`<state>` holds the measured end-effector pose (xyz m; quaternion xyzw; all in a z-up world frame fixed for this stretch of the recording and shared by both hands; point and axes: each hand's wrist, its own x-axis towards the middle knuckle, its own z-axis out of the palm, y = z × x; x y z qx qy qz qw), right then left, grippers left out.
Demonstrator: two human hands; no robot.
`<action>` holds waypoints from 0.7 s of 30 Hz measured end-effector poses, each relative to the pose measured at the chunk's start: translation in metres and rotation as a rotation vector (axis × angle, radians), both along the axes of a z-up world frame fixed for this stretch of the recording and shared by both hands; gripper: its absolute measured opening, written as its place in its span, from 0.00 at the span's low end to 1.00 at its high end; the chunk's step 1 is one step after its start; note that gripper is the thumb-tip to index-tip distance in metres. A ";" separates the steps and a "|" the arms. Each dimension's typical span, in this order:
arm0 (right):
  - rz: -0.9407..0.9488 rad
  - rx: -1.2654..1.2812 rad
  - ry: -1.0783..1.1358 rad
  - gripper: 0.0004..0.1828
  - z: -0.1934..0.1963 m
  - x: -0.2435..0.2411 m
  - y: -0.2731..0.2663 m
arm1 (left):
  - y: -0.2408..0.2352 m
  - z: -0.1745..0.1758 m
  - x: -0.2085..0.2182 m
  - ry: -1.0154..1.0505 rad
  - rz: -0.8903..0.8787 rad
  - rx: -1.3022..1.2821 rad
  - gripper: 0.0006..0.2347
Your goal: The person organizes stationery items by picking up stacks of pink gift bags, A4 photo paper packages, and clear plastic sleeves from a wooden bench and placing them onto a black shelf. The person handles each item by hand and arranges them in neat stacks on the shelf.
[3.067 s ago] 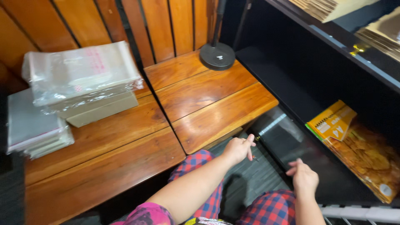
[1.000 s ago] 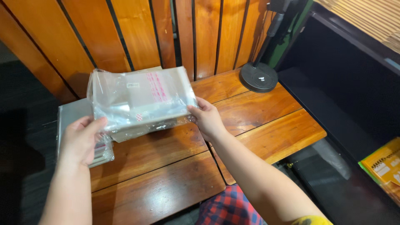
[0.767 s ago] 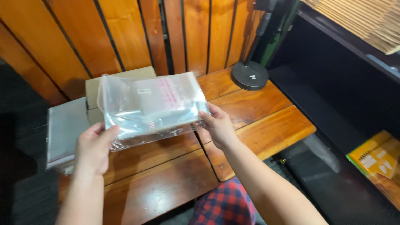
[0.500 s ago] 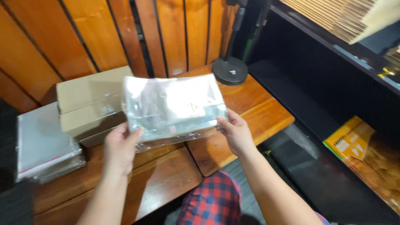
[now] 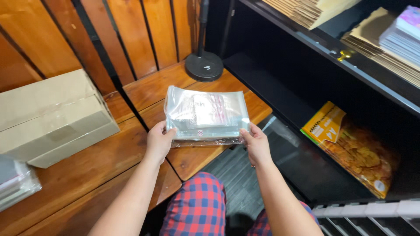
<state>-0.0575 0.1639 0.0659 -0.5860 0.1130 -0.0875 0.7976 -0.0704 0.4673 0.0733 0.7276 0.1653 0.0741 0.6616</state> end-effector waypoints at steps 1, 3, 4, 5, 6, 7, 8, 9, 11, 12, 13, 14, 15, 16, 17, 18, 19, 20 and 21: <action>-0.008 -0.001 -0.002 0.25 -0.003 0.001 -0.003 | -0.004 -0.004 0.004 -0.002 -0.008 -0.001 0.18; -0.010 -0.012 0.011 0.23 -0.008 0.003 -0.010 | -0.014 -0.013 0.013 0.052 -0.022 0.164 0.17; -0.020 -0.014 0.009 0.23 -0.022 0.006 -0.019 | -0.019 -0.017 0.015 0.048 -0.032 0.162 0.17; -0.020 -0.016 0.025 0.23 -0.036 0.010 -0.026 | -0.022 -0.020 0.018 0.070 -0.029 0.193 0.17; -0.020 -0.018 0.042 0.23 -0.050 0.014 -0.033 | -0.026 -0.023 0.022 0.092 -0.025 0.224 0.16; -0.030 -0.014 0.036 0.23 -0.048 0.013 -0.033 | -0.028 -0.022 0.023 0.085 -0.033 0.228 0.16; -0.035 -0.039 0.065 0.24 -0.046 0.013 -0.034 | -0.030 -0.022 0.025 0.113 -0.027 0.238 0.17; -0.040 -0.064 0.098 0.25 -0.046 0.010 -0.034 | -0.032 -0.023 0.024 0.145 -0.020 0.248 0.17; -0.044 -0.076 0.115 0.26 -0.036 0.007 -0.032 | -0.024 -0.058 0.041 0.141 -0.014 0.247 0.17; -0.039 -0.093 0.135 0.26 -0.032 0.005 -0.031 | -0.021 -0.076 0.049 0.140 0.002 0.241 0.17; -0.046 -0.092 0.134 0.26 -0.032 0.004 -0.032 | -0.024 -0.069 0.046 0.138 -0.005 0.242 0.17; -0.036 -0.110 0.162 0.27 -0.031 0.003 -0.032 | -0.027 -0.063 0.043 0.149 0.007 0.250 0.17; -0.022 -0.129 0.191 0.27 -0.031 0.002 -0.033 | -0.029 -0.057 0.038 0.162 0.022 0.258 0.17; -0.027 -0.128 0.192 0.27 -0.034 0.003 -0.034 | -0.027 -0.066 0.042 0.162 0.018 0.259 0.17; -0.018 -0.153 0.218 0.28 -0.037 0.003 -0.034 | -0.025 -0.075 0.044 0.172 0.018 0.276 0.17; -0.008 -0.178 0.245 0.28 -0.040 0.003 -0.034 | -0.022 -0.084 0.045 0.182 0.019 0.292 0.18; -0.008 -0.177 0.250 0.28 -0.038 0.001 -0.033 | -0.026 -0.064 0.035 0.187 0.019 0.293 0.18; -0.019 -0.193 0.248 0.27 -0.035 -0.001 -0.032 | -0.030 -0.044 0.025 0.179 0.002 0.316 0.18; -0.030 -0.207 0.247 0.27 -0.032 -0.003 -0.030 | -0.034 -0.024 0.015 0.173 -0.013 0.341 0.18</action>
